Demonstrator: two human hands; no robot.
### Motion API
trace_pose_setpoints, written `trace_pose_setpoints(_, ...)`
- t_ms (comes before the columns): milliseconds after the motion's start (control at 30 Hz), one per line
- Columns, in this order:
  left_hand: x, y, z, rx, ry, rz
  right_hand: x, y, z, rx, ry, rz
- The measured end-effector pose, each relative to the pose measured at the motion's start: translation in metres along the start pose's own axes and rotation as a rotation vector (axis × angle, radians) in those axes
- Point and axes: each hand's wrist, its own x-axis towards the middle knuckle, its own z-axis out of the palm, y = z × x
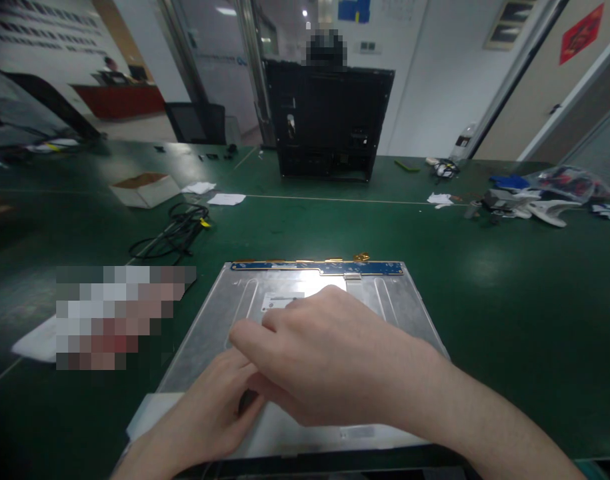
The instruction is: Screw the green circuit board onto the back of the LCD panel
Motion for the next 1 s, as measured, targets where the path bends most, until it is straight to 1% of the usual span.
trace_pose_setpoints(133,0.0005,0.0012,-0.0010,-0.014,0.012,0.015,0.0009,0.0002,-0.0008,0.007,-0.019,-0.012)
trace_pose_setpoints(333,0.0014,0.0009,-0.0010,-0.030,0.012,0.009,0.0002,-0.0013,-0.0044,0.076,-0.042,-0.047)
trace_pose_setpoints(533,0.0001,0.0002,0.0006,-0.016,0.037,0.026,0.0001,-0.0003,-0.0011,0.002,-0.012,-0.048)
trace_pose_setpoints(633,-0.0007,-0.0005,0.0010,-0.009,0.025,0.018,0.0010,0.0009,0.0008,-0.024,0.000,-0.031)
trace_pose_setpoints(867,0.0015,0.0005,-0.0015,-0.030,0.032,0.037,-0.0005,-0.0005,-0.0025,0.055,-0.033,-0.031)
trace_pose_setpoints(1000,0.0014,0.0017,-0.0019,-0.017,0.028,0.041,-0.0015,-0.0016,-0.0028,0.036,-0.033,-0.041)
